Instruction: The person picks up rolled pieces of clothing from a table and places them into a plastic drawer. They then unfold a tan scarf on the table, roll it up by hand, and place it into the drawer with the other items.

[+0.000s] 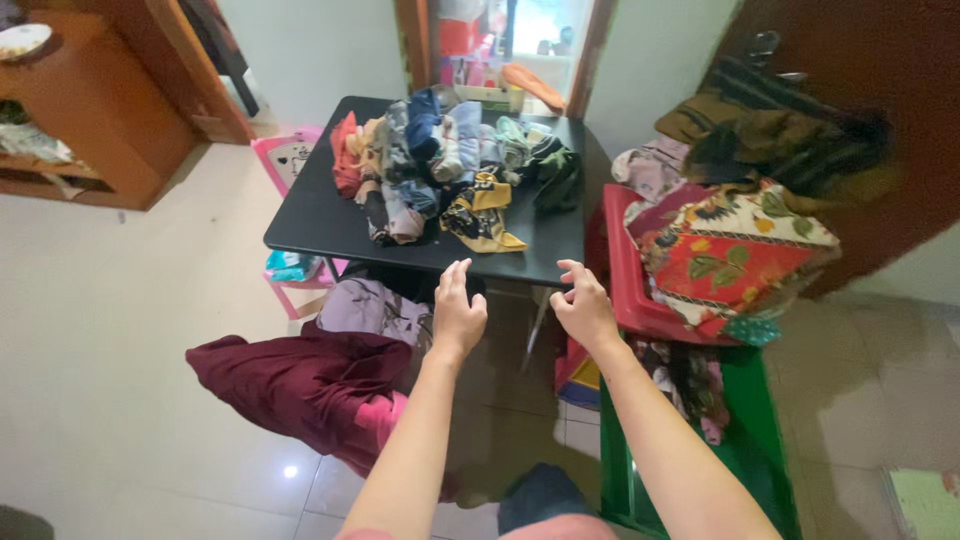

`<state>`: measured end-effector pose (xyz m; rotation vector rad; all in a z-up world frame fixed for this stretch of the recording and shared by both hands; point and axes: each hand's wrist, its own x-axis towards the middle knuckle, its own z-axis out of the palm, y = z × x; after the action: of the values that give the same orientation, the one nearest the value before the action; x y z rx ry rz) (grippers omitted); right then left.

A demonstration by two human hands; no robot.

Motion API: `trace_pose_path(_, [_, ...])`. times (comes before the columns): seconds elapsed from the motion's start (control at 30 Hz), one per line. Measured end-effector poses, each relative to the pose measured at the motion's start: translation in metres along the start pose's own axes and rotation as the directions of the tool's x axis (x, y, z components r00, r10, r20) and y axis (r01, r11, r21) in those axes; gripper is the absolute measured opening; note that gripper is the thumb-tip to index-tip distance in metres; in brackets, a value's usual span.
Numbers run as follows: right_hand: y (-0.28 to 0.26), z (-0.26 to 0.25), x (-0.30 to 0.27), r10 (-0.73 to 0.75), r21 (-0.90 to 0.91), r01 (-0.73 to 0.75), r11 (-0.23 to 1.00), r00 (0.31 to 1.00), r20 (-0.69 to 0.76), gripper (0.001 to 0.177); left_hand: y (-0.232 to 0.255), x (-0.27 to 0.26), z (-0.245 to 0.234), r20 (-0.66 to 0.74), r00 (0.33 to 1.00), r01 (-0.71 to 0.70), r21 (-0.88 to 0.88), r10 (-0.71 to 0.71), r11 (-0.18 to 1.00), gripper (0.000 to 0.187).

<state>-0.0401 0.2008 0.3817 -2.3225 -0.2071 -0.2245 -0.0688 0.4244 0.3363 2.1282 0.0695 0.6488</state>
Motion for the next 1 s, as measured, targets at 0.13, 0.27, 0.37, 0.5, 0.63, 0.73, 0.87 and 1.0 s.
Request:
trace_pose_path(0.13, [0.004, 0.024, 0.036, 0.042, 0.001, -0.043, 0.999, 0.997, 0.068, 0.049, -0.028, 0.027, -0.011, 0.022, 0.999, 0.043, 0.027, -0.043, 0.999, 0.059])
trace_pose_path(0.27, [0.022, 0.058, 0.095, 0.081, 0.036, -0.088, 0.995, 0.986, 0.148, 0.047, -0.058, 0.069, -0.004, 0.050, 0.997, 0.061, 0.062, -0.064, 0.996, 0.056])
trace_pose_path(0.37, [0.039, 0.090, 0.152, 0.098, 0.026, -0.106, 0.994, 0.974, 0.205, 0.043, -0.084, 0.111, 0.009, 0.086, 0.982, 0.162, 0.088, -0.170, 0.983, 0.055])
trace_pose_path(0.5, [0.073, 0.130, 0.231, 0.031, 0.079, -0.054, 0.995, 0.963, 0.266, 0.043, -0.113, 0.170, 0.039, 0.140, 0.967, 0.193, 0.140, -0.213, 0.971, 0.047])
trace_pose_path(0.63, [0.114, 0.173, 0.302, 0.030, 0.043, -0.045, 0.998, 0.950, 0.309, 0.047, -0.140, 0.221, 0.083, 0.250, 0.902, 0.293, 0.241, -0.351, 0.925, 0.042])
trace_pose_path(0.73, [0.137, 0.209, 0.334, 0.098, 0.081, -0.137, 0.987, 0.923, 0.371, 0.056, -0.166, 0.248, 0.114, 0.298, 0.845, 0.350, 0.320, -0.444, 0.880, 0.044])
trace_pose_path(0.87, [0.131, 0.240, 0.348, 0.137, 0.426, -0.394, 0.814, 0.843, 0.520, 0.075, -0.195, 0.269, 0.145, 0.322, 0.778, 0.425, 0.364, -0.540, 0.829, 0.048])
trace_pose_path(1.0, [0.091, 0.235, 0.357, 0.403, 0.216, -0.677, 0.703, 0.630, 0.664, 0.078, -0.208, 0.281, 0.158, 0.360, 0.625, 0.594, 0.356, -0.692, 0.722, 0.055])
